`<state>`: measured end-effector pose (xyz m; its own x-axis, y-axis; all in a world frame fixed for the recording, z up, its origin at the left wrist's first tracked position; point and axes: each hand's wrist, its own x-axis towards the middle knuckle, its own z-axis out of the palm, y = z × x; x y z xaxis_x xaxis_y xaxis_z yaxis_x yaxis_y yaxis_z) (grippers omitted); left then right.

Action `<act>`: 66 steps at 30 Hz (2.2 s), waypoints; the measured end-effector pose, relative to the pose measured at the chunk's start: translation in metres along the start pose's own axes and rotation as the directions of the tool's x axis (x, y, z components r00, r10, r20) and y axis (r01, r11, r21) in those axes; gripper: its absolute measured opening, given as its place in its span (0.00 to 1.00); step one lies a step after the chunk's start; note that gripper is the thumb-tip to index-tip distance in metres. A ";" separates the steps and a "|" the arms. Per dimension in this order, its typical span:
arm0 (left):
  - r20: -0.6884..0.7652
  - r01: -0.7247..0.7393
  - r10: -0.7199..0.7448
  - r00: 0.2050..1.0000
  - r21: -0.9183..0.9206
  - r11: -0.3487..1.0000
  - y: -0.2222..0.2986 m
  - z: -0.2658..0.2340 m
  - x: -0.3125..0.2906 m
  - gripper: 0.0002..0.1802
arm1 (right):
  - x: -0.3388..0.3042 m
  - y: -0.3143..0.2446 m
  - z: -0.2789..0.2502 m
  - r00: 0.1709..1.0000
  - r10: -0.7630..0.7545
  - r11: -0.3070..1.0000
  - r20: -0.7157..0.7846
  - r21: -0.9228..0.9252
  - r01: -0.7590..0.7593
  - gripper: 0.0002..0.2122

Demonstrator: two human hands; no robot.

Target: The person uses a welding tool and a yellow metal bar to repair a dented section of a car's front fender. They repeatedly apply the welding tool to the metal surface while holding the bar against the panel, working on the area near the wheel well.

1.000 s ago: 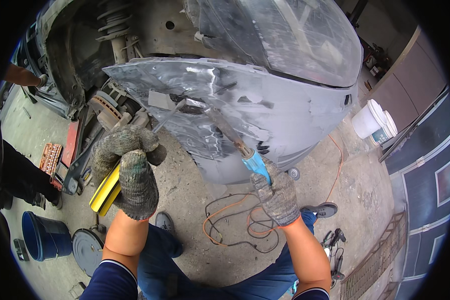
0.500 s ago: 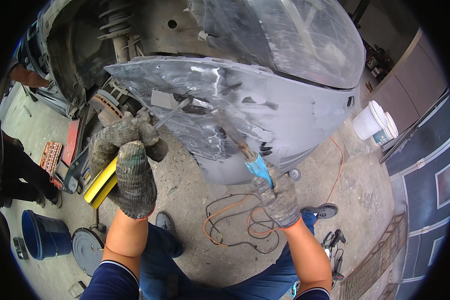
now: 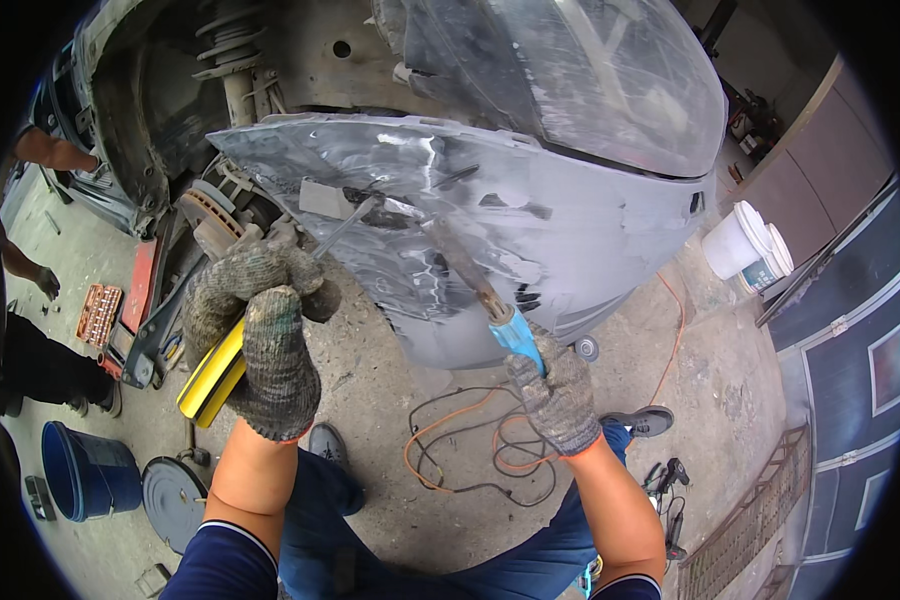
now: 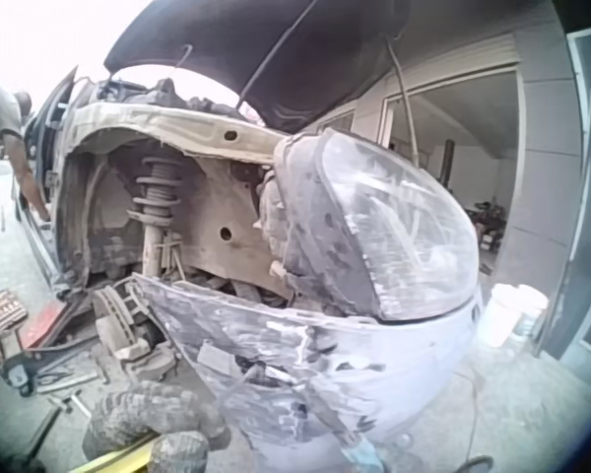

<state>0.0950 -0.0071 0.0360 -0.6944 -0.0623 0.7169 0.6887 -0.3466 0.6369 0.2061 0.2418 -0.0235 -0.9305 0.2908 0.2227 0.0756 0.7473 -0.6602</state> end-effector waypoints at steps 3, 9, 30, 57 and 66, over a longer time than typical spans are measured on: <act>-0.002 0.004 -0.004 1.000 0.022 1.000 0.000 -0.001 -0.001 0.05 | 0.000 -0.001 0.001 0.999 -0.035 0.998 -0.035 -0.050 0.033 0.17; -0.003 -0.029 0.029 1.000 0.027 0.999 -0.002 0.001 0.000 0.04 | 0.003 -0.003 0.000 0.996 -0.082 0.993 -0.046 -0.093 0.078 0.17; 0.040 -0.030 0.029 0.999 0.036 0.999 -0.001 0.000 0.006 0.04 | 0.005 0.000 0.002 0.998 -0.057 0.998 -0.024 0.028 0.058 0.17; 0.033 -0.063 0.061 0.998 0.047 0.997 -0.008 -0.001 0.002 0.13 | 0.005 -0.004 0.002 1.000 -0.004 0.996 -0.021 0.090 0.006 0.18; 0.039 -0.008 0.008 0.999 -0.018 1.000 0.001 0.002 0.002 0.08 | 0.006 -0.008 0.002 1.000 0.013 0.995 -0.011 0.104 -0.012 0.18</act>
<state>0.0947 -0.0058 0.0391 -0.6799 -0.0287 0.7328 0.6903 -0.3624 0.6262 0.1991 0.2368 -0.0179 -0.9256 0.3069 0.2216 0.0491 0.6778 -0.7336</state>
